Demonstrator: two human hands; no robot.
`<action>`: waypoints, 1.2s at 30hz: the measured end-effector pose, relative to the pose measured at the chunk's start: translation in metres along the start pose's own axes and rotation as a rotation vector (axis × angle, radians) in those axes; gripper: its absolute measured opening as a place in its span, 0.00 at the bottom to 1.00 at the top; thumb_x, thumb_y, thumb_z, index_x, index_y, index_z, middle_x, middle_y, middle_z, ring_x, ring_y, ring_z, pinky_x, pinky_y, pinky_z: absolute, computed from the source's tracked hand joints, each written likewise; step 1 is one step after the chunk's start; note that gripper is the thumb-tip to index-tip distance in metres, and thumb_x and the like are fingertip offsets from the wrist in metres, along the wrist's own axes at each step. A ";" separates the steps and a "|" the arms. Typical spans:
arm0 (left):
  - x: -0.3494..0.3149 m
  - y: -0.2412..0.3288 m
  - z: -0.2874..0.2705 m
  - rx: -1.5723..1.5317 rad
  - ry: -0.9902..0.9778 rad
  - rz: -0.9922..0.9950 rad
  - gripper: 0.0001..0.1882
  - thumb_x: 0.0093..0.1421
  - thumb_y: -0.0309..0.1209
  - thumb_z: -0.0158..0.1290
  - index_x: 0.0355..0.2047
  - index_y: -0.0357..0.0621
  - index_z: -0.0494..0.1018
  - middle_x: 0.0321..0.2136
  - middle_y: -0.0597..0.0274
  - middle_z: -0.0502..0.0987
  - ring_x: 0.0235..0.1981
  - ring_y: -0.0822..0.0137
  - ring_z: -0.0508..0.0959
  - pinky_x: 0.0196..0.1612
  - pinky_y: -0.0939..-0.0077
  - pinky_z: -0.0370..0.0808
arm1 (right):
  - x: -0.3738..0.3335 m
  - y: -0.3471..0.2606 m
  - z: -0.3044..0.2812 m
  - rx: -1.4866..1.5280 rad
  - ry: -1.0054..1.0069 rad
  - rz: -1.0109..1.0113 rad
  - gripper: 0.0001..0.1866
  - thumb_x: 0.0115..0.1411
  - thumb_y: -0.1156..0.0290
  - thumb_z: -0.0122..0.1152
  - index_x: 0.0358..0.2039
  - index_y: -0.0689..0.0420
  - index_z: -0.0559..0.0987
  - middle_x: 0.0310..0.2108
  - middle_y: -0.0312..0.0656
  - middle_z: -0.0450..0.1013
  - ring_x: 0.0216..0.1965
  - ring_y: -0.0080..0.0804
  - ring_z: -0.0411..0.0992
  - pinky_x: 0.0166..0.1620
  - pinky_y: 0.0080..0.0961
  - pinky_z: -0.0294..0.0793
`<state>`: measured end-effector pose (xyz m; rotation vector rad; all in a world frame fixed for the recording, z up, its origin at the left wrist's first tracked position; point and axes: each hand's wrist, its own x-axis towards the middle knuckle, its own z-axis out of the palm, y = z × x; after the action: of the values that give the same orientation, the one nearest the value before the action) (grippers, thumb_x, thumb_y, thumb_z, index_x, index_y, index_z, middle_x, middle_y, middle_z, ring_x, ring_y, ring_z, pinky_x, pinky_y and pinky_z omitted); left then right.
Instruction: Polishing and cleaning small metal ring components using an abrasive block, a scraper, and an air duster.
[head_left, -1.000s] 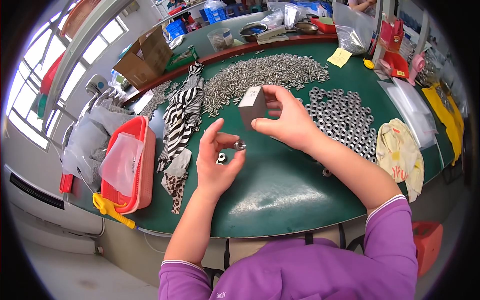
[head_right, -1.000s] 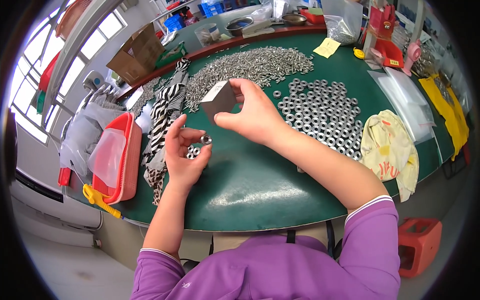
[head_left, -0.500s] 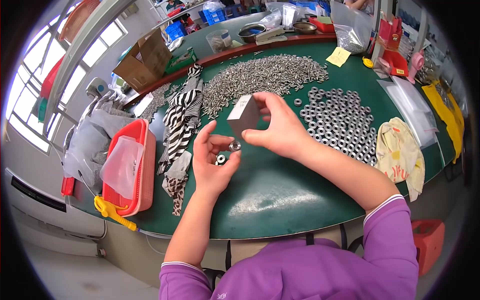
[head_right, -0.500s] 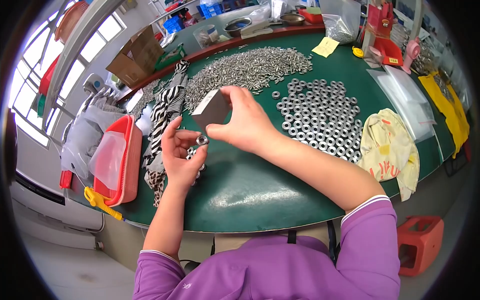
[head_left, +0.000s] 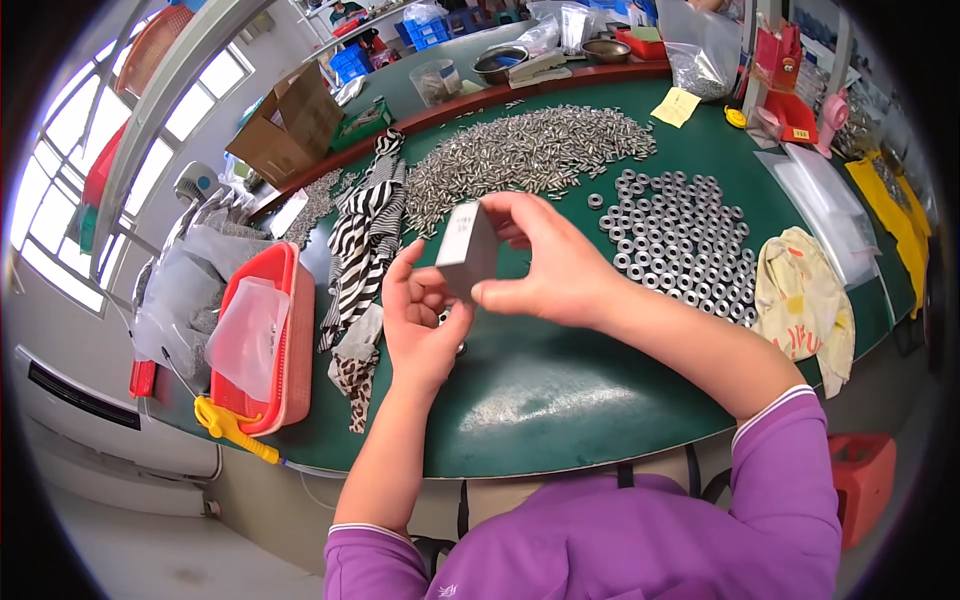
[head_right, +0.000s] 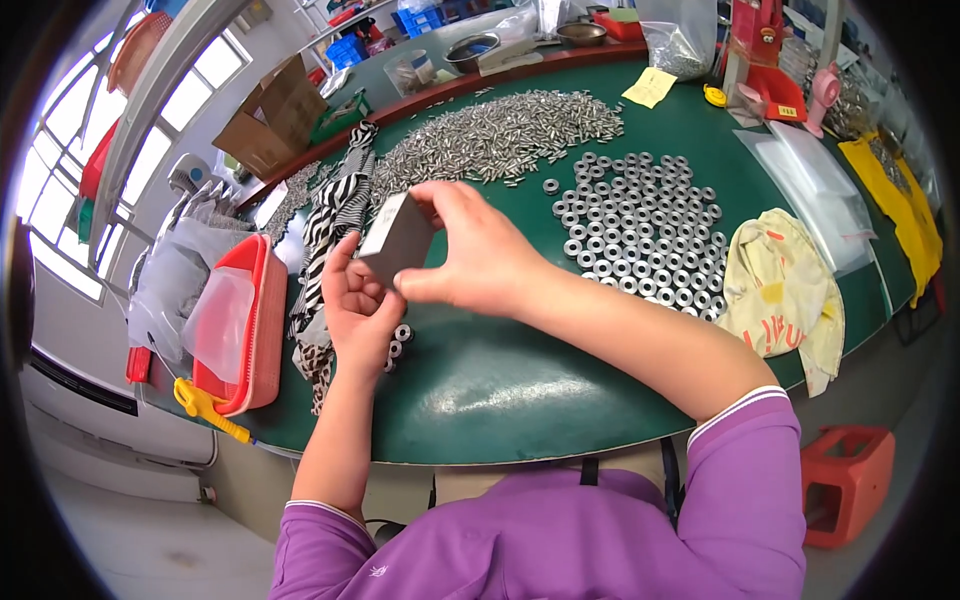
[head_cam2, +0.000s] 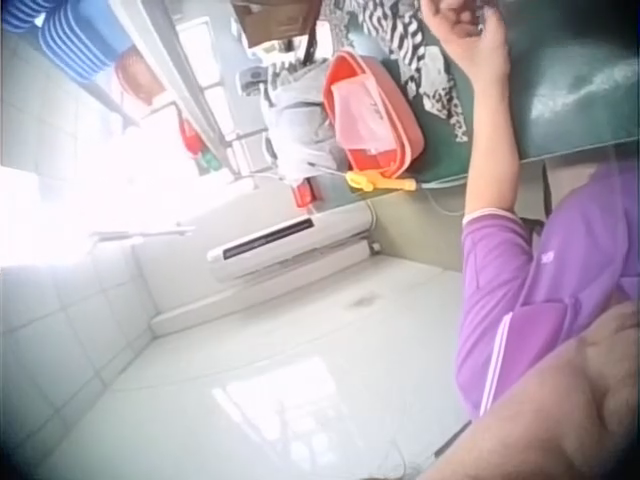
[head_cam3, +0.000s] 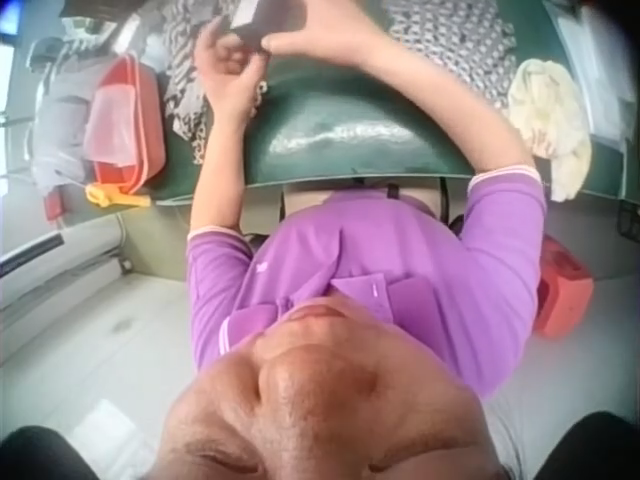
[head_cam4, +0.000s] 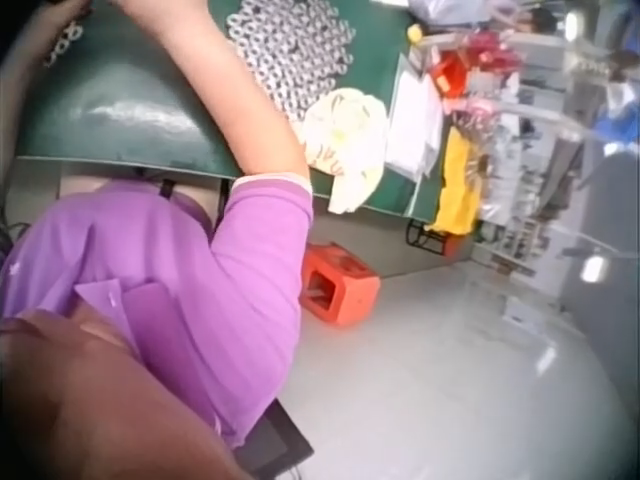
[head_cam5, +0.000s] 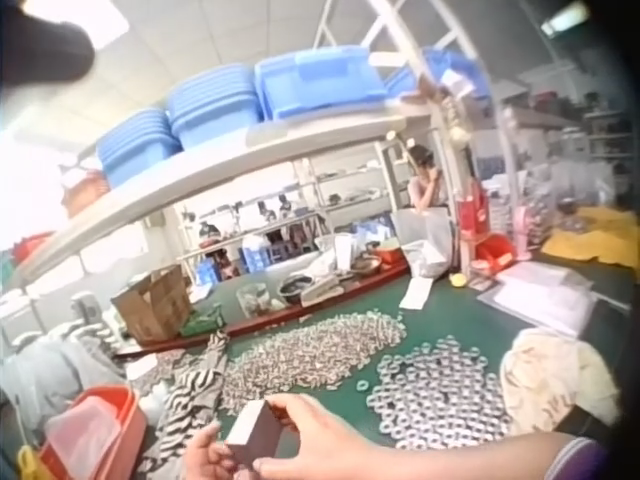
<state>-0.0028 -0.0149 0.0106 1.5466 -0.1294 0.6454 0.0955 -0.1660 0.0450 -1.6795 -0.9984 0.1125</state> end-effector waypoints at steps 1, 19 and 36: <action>0.000 0.000 0.000 -0.063 -0.015 -0.055 0.37 0.50 0.14 0.53 0.58 0.42 0.48 0.37 0.57 0.70 0.37 0.69 0.75 0.41 0.78 0.73 | 0.005 0.008 -0.002 -0.037 0.134 -0.017 0.39 0.40 0.67 0.68 0.53 0.61 0.62 0.48 0.47 0.63 0.49 0.36 0.65 0.54 0.31 0.64; 0.001 -0.002 -0.003 -0.091 0.024 -0.120 0.37 0.50 0.14 0.51 0.59 0.41 0.48 0.39 0.56 0.69 0.39 0.70 0.74 0.42 0.78 0.72 | -0.002 -0.003 -0.007 -0.090 -0.056 -0.060 0.40 0.40 0.66 0.67 0.55 0.59 0.63 0.48 0.45 0.63 0.49 0.37 0.65 0.54 0.31 0.65; 0.003 0.002 -0.006 -0.180 -0.015 -0.229 0.33 0.53 0.19 0.55 0.56 0.36 0.51 0.37 0.55 0.72 0.36 0.67 0.76 0.44 0.72 0.75 | 0.010 0.009 -0.024 -0.283 0.171 -0.045 0.40 0.39 0.59 0.66 0.53 0.62 0.65 0.48 0.49 0.64 0.49 0.43 0.66 0.52 0.32 0.66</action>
<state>-0.0032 -0.0086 0.0140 1.3687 -0.0206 0.4292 0.1197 -0.1776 0.0501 -1.8860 -0.9544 -0.2086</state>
